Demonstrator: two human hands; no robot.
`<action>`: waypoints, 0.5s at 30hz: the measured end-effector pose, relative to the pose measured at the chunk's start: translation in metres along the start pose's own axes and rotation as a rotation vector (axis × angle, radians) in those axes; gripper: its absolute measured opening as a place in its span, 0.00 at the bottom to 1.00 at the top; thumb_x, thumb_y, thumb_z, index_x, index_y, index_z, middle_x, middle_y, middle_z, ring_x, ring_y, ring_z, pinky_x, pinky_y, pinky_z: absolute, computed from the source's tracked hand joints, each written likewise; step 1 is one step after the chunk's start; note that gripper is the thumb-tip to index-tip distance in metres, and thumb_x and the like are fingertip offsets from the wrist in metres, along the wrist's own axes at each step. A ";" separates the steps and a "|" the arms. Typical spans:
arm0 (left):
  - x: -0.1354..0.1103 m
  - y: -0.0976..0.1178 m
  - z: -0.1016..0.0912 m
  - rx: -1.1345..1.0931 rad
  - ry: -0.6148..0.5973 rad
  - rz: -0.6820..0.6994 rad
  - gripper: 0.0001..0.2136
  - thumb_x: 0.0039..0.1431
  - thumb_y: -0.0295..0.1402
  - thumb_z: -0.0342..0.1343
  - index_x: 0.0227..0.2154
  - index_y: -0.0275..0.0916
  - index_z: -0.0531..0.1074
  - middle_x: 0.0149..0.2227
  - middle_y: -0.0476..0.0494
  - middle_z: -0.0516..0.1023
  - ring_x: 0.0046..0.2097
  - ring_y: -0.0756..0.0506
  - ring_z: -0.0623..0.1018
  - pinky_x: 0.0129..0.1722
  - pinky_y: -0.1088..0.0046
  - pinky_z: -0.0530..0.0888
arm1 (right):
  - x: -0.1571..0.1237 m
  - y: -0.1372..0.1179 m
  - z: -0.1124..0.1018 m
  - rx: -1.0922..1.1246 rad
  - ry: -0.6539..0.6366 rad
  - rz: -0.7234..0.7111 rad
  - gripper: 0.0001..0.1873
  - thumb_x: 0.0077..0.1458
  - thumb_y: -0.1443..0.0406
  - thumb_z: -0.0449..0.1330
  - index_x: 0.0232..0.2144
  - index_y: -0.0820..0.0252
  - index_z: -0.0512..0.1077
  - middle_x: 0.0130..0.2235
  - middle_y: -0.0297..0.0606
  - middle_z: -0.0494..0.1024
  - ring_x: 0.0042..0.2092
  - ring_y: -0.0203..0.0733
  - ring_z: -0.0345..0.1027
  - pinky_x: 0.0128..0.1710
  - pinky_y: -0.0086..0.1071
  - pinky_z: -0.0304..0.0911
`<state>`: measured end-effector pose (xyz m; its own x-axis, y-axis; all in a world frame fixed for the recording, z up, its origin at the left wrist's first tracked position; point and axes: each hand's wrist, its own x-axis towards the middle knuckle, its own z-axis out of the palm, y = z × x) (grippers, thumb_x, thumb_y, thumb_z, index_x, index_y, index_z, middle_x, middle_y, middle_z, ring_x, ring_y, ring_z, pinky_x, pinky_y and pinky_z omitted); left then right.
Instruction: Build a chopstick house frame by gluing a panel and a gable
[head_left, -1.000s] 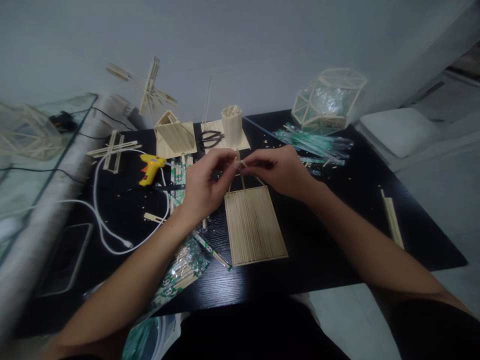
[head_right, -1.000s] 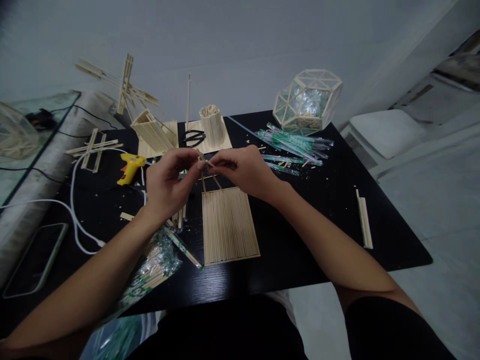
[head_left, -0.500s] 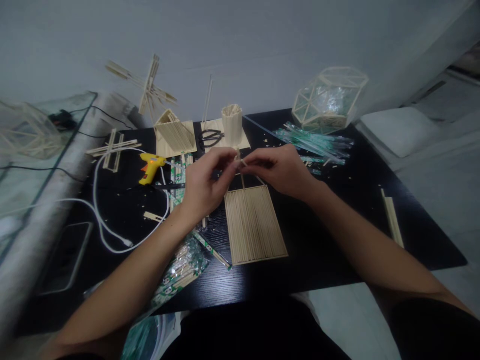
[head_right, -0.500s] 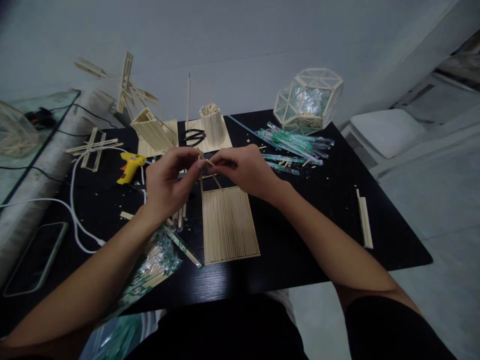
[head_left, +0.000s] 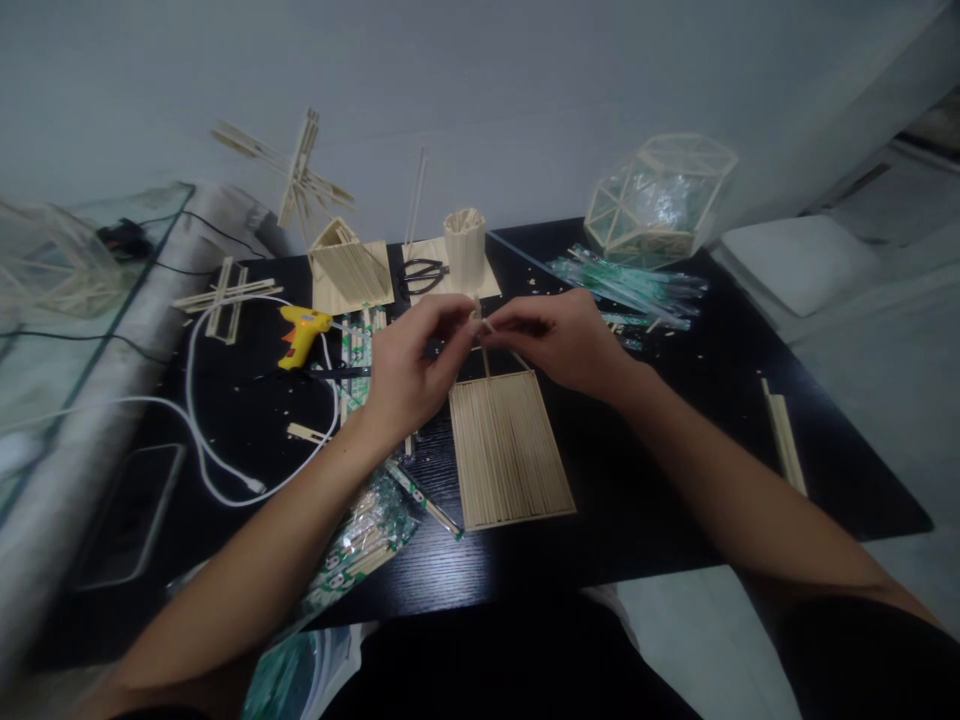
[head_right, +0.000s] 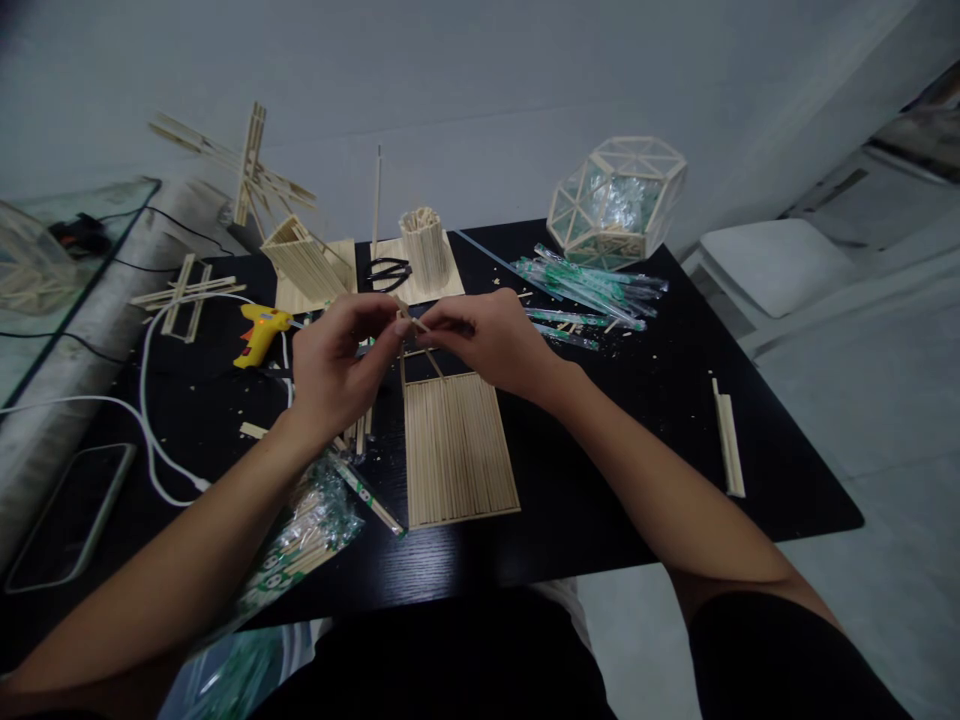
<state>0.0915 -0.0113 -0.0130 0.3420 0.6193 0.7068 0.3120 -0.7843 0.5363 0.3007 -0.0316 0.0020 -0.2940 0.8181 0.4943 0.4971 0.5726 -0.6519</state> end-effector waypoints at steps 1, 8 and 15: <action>0.000 0.000 0.000 0.003 0.001 0.000 0.05 0.68 0.33 0.60 0.45 0.42 0.75 0.40 0.47 0.83 0.37 0.50 0.81 0.39 0.73 0.78 | 0.000 0.000 0.000 -0.005 -0.001 0.009 0.03 0.60 0.65 0.70 0.36 0.58 0.84 0.31 0.33 0.85 0.29 0.33 0.71 0.31 0.29 0.61; 0.000 0.001 0.000 0.011 0.011 0.005 0.05 0.68 0.32 0.60 0.45 0.40 0.75 0.41 0.47 0.83 0.37 0.51 0.81 0.40 0.75 0.78 | 0.001 0.001 0.000 0.004 0.003 -0.016 0.03 0.59 0.66 0.70 0.34 0.60 0.84 0.30 0.33 0.84 0.28 0.33 0.71 0.31 0.28 0.61; 0.000 0.001 0.000 0.024 0.016 -0.006 0.06 0.68 0.34 0.61 0.45 0.41 0.75 0.39 0.47 0.83 0.37 0.50 0.81 0.39 0.75 0.78 | 0.001 0.003 -0.001 0.006 -0.003 0.002 0.06 0.61 0.62 0.69 0.35 0.60 0.84 0.31 0.34 0.85 0.29 0.34 0.71 0.32 0.29 0.61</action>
<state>0.0916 -0.0122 -0.0121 0.3261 0.6229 0.7111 0.3352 -0.7795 0.5291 0.3030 -0.0293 0.0016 -0.2956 0.8195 0.4910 0.4928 0.5711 -0.6565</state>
